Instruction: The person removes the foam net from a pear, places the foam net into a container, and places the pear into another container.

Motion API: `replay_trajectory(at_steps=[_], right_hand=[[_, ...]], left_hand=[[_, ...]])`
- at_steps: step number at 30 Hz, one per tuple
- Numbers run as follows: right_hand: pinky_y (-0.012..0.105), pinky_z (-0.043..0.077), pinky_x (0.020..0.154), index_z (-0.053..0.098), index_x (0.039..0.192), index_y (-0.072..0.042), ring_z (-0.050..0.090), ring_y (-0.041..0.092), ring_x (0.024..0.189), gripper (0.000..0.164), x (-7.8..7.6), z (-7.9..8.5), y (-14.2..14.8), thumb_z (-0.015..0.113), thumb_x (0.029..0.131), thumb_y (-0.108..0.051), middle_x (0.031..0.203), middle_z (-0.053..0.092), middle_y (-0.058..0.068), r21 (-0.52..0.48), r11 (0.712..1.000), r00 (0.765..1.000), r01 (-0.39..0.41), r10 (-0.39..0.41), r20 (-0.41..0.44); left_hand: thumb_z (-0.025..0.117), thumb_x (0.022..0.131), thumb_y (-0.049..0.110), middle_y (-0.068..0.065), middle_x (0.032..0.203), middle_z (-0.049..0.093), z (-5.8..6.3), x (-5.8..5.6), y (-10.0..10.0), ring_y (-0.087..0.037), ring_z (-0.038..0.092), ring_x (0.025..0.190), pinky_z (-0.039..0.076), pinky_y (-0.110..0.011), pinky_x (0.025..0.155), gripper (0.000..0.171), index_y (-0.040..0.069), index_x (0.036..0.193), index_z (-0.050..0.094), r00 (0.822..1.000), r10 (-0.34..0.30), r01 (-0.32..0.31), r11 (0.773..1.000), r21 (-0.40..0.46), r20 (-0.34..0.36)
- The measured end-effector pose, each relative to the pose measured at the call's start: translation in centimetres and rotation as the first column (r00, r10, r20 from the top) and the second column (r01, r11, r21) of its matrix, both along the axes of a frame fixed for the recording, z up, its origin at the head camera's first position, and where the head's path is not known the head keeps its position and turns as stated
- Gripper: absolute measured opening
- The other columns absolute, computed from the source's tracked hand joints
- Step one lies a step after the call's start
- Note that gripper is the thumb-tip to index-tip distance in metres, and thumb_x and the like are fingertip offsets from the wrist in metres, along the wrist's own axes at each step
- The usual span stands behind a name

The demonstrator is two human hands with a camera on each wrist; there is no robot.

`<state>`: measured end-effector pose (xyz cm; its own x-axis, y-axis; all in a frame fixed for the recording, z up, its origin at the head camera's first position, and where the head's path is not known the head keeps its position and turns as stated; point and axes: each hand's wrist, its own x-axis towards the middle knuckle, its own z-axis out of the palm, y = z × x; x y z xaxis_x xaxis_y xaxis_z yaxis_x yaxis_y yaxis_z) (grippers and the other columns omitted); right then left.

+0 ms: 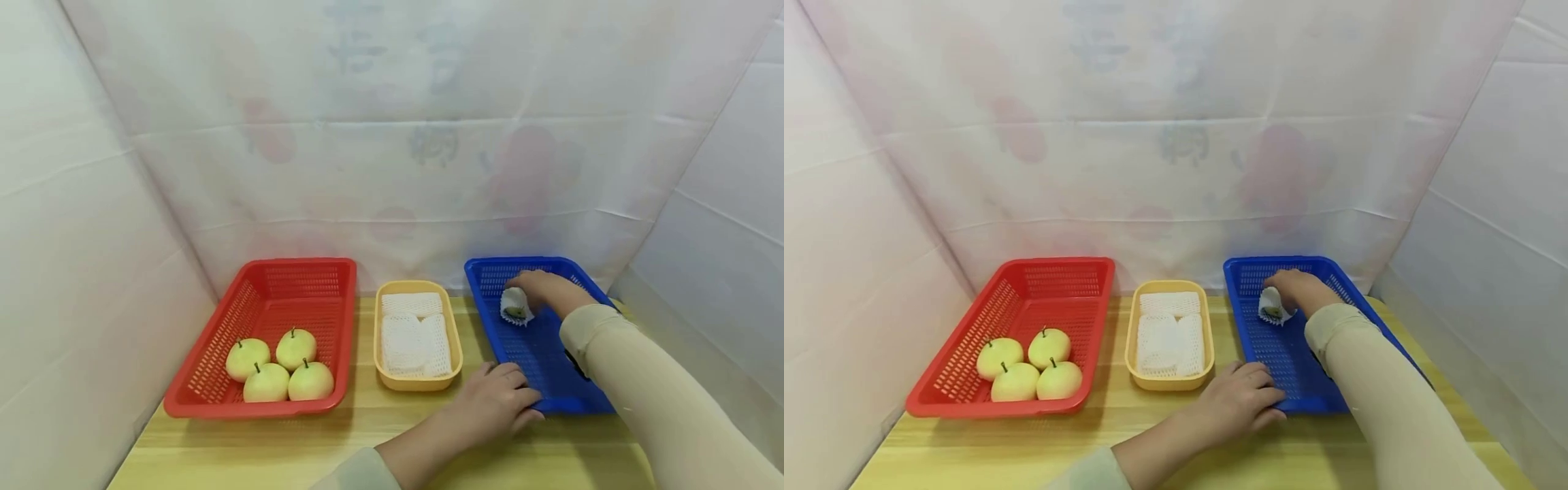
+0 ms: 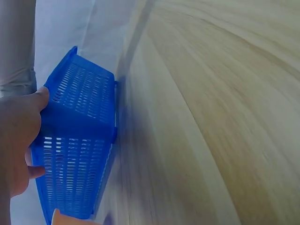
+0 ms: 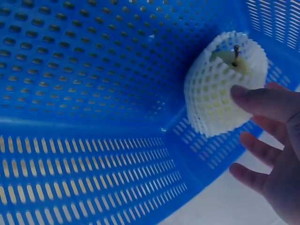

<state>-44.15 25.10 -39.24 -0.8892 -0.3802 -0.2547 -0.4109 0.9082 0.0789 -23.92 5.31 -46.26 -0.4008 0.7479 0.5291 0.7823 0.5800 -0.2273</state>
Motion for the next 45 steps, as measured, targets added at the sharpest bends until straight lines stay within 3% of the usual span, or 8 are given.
replay_trajectory(at_steps=[5,9,13,19,25,33,39,45], right_hand=[[0.038,0.051,0.065,0.050,0.143,-0.008,0.041,0.058,0.126,0.080,-0.5,-1.1,0.3,0.074,0.072,0.017,0.145,0.039,0.034,0.019,1.000,0.999,0.000,-0.001,0.052],[0.049,0.054,0.076,0.049,0.144,-0.008,0.039,0.060,0.126,0.083,-0.8,-2.0,0.5,0.079,0.069,0.014,0.144,0.039,0.034,0.036,0.999,0.999,-0.011,0.010,0.042],[0.062,0.049,0.085,0.042,0.147,-0.008,0.037,0.064,0.124,0.093,-0.9,-2.2,1.2,0.085,0.066,0.008,0.143,0.037,0.036,0.069,0.997,0.998,0.033,-0.036,0.043],[0.058,0.052,0.076,0.036,0.149,-0.006,0.049,0.058,0.110,0.103,-0.1,-1.6,2.3,0.091,0.062,0.000,0.136,0.038,0.040,0.046,0.993,0.992,0.111,-0.114,0.055],[0.067,0.046,0.082,0.041,0.142,0.000,0.045,0.059,0.116,0.098,0.6,-1.9,3.6,0.094,0.061,-0.015,0.129,0.046,0.037,0.041,0.993,0.994,0.107,-0.106,-0.014],[0.047,0.051,0.072,0.044,0.128,0.011,0.059,0.032,0.087,0.083,0.1,-2.3,5.1,0.088,0.063,-0.019,0.101,0.061,0.020,-0.064,0.992,0.992,0.106,-0.101,0.075],[0.042,0.050,0.065,0.046,0.125,0.010,0.057,0.028,0.080,0.078,0.4,-1.4,5.7,0.086,0.066,-0.023,0.097,0.059,0.017,-0.116,0.990,0.996,0.076,-0.072,0.045],[0.040,0.050,0.063,0.046,0.128,0.006,0.058,0.025,0.080,0.079,2.4,1.2,5.0,0.084,0.068,-0.027,0.103,0.060,0.017,-0.267,0.964,0.999,0.005,-0.018,-0.047]], left_hand=[[0.054,0.098,0.050,0.015,0.108,0.066,-0.1,0.3,0.5,-0.005,0.055,0.114,0.047,-0.032,0.104,0.029,0.033,0.113,0.072,0.998,-0.025,0.025,1.000,0.011,0.050],[0.053,0.098,0.051,0.019,0.110,0.067,-0.1,0.9,0.6,-0.003,0.053,0.117,0.043,-0.037,0.109,0.029,0.035,0.114,0.072,0.997,-0.001,0.001,1.000,-0.001,0.081],[0.048,0.099,0.052,0.022,0.112,0.066,0.3,1.2,0.9,-0.001,0.051,0.121,0.035,-0.039,0.115,0.031,0.038,0.117,0.070,0.995,0.007,-0.004,0.999,-0.033,0.104],[0.050,0.099,0.052,0.021,0.112,0.067,0.4,1.7,1.3,-0.002,0.052,0.120,0.035,-0.039,0.115,0.031,0.036,0.116,0.071,0.996,-0.009,0.009,1.000,-0.006,0.084],[0.047,0.100,0.052,0.021,0.114,0.066,0.2,1.9,1.7,-0.001,0.051,0.123,0.034,-0.038,0.115,0.033,0.037,0.118,0.070,0.997,-0.012,0.013,1.000,-0.006,0.077],[0.046,0.100,0.053,0.022,0.116,0.065,0.1,1.9,2.3,-0.001,0.050,0.124,0.033,-0.038,0.116,0.033,0.037,0.119,0.069,0.993,-0.023,0.025,0.999,-0.019,0.117],[0.048,0.099,0.053,0.023,0.115,0.065,-0.1,1.7,2.5,-0.001,0.050,0.122,0.034,-0.038,0.115,0.033,0.038,0.119,0.069,0.991,-0.011,0.016,0.999,-0.037,0.130],[0.046,0.100,0.053,0.022,0.116,0.064,0.0,1.3,2.8,-0.001,0.048,0.124,0.033,-0.038,0.116,0.033,0.036,0.117,0.069,0.985,0.011,-0.005,0.999,-0.036,0.171]])
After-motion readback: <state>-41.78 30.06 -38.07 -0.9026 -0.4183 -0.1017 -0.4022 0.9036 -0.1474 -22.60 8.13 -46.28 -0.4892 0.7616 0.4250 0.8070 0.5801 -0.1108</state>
